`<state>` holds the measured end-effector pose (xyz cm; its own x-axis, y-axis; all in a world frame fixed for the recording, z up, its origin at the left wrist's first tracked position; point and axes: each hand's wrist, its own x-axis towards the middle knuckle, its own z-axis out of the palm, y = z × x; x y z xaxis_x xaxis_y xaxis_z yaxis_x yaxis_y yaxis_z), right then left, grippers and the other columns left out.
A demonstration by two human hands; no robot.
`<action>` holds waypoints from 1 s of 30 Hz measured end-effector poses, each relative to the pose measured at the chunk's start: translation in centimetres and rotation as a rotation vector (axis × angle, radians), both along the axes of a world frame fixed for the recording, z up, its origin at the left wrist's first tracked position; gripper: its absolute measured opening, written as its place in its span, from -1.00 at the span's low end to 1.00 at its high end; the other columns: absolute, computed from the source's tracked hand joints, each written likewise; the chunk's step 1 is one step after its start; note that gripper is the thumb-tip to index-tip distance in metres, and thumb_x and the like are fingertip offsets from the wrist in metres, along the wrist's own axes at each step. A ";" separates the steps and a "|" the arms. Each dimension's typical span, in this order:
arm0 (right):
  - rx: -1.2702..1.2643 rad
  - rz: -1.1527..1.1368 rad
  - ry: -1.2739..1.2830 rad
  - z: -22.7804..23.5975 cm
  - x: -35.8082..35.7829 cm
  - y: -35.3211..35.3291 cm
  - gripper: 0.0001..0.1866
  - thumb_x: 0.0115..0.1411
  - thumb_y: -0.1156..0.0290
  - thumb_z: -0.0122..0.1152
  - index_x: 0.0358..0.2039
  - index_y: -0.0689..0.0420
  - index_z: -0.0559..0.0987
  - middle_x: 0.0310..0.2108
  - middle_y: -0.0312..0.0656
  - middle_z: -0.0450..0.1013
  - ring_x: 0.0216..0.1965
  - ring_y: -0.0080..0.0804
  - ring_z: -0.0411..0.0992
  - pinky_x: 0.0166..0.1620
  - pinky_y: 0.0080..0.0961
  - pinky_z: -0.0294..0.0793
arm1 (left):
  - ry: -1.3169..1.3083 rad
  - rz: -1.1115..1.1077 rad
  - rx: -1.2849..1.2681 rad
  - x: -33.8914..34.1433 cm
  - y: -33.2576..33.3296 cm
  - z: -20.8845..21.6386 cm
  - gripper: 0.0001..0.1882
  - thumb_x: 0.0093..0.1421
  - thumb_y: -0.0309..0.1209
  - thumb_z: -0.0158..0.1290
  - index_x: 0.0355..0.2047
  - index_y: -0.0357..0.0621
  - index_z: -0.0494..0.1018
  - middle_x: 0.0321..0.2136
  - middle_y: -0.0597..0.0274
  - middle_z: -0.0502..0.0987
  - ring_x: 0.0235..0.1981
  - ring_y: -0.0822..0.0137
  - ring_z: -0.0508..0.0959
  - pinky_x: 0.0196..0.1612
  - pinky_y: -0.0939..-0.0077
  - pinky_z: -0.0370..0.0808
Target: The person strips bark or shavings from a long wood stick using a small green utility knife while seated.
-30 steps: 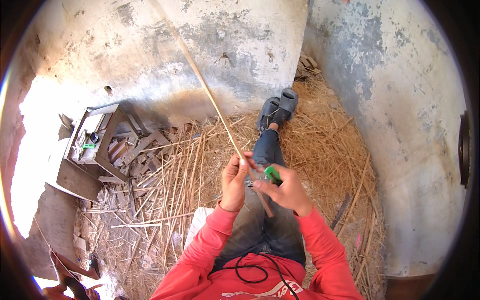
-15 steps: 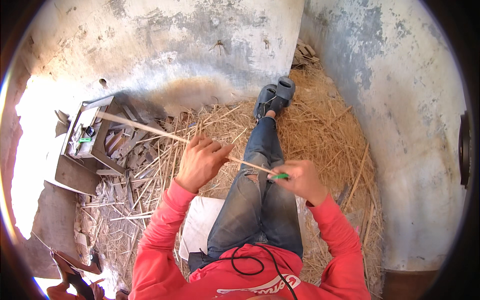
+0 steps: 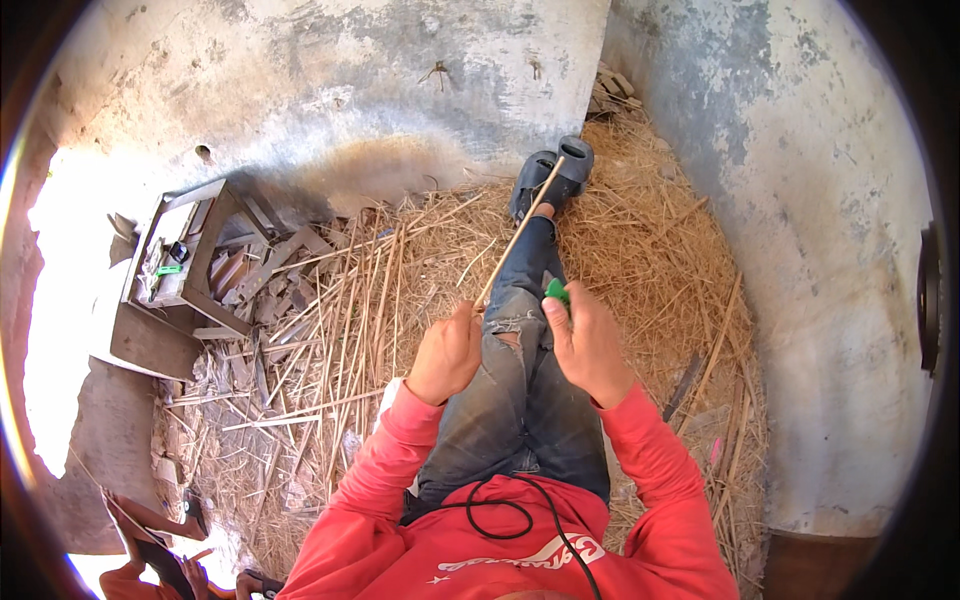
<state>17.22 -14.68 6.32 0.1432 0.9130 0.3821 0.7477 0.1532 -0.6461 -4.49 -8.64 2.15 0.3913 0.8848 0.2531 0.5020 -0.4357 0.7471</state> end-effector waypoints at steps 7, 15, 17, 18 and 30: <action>-0.151 0.115 -0.099 -1.6 -2.4 0.0 -0.49 0.46 -0.02 0.13 -0.43 0.20 0.59 -0.67 0.15 0.45 -0.59 0.23 0.49 -0.52 0.05 0.38 | 0.118 -0.032 -0.029 1.2 -1.1 1.1 -0.83 0.43 -0.40 0.01 -0.15 -0.25 0.53 -0.47 -0.31 0.57 -0.37 -0.36 0.59 -0.33 -0.17 0.48; -0.086 0.058 -0.269 -2.9 -1.9 1.6 -0.40 0.42 -0.12 0.14 -0.51 0.19 0.60 -0.68 0.14 0.48 -0.59 0.20 0.53 -0.51 0.08 0.48 | 0.128 0.075 0.033 1.3 -1.6 1.0 -0.81 0.41 -0.39 0.04 -0.09 -0.21 0.55 -0.48 -0.28 0.58 -0.39 -0.36 0.60 -0.34 -0.19 0.49; -0.082 0.049 -0.264 -3.3 -2.0 1.5 -0.36 0.42 -0.16 0.13 -0.55 0.17 0.60 -0.68 0.13 0.49 -0.60 0.20 0.54 -0.51 0.08 0.50 | 0.126 0.083 0.025 1.6 -1.8 0.8 -0.81 0.41 -0.39 0.05 -0.10 -0.21 0.55 -0.47 -0.28 0.59 -0.39 -0.35 0.60 -0.34 -0.19 0.49; -0.082 0.057 -0.260 -3.7 -2.2 1.1 -0.36 0.41 -0.17 0.13 -0.55 0.17 0.60 -0.68 0.13 0.50 -0.60 0.20 0.54 -0.51 0.07 0.50 | 0.116 0.082 0.015 1.6 -2.0 0.6 -0.81 0.41 -0.39 0.05 -0.10 -0.21 0.56 -0.47 -0.29 0.59 -0.38 -0.35 0.61 -0.34 -0.19 0.49; -0.173 -0.112 -0.223 -3.9 0.6 4.3 -0.32 0.44 -0.24 0.02 -0.44 0.16 0.66 -0.61 0.13 0.54 -0.53 0.16 0.57 -0.45 0.04 0.50 | 0.217 0.088 0.009 0.7 -1.2 -0.1 -0.82 0.45 -0.30 0.02 -0.23 -0.11 0.51 -0.53 -0.28 0.59 -0.45 -0.37 0.61 -0.37 -0.31 0.50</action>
<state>17.80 -10.40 2.40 0.1765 0.9506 0.2553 0.8801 -0.0362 -0.4734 -3.83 -9.88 2.06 0.3585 0.9161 0.1796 0.6871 -0.3892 0.6135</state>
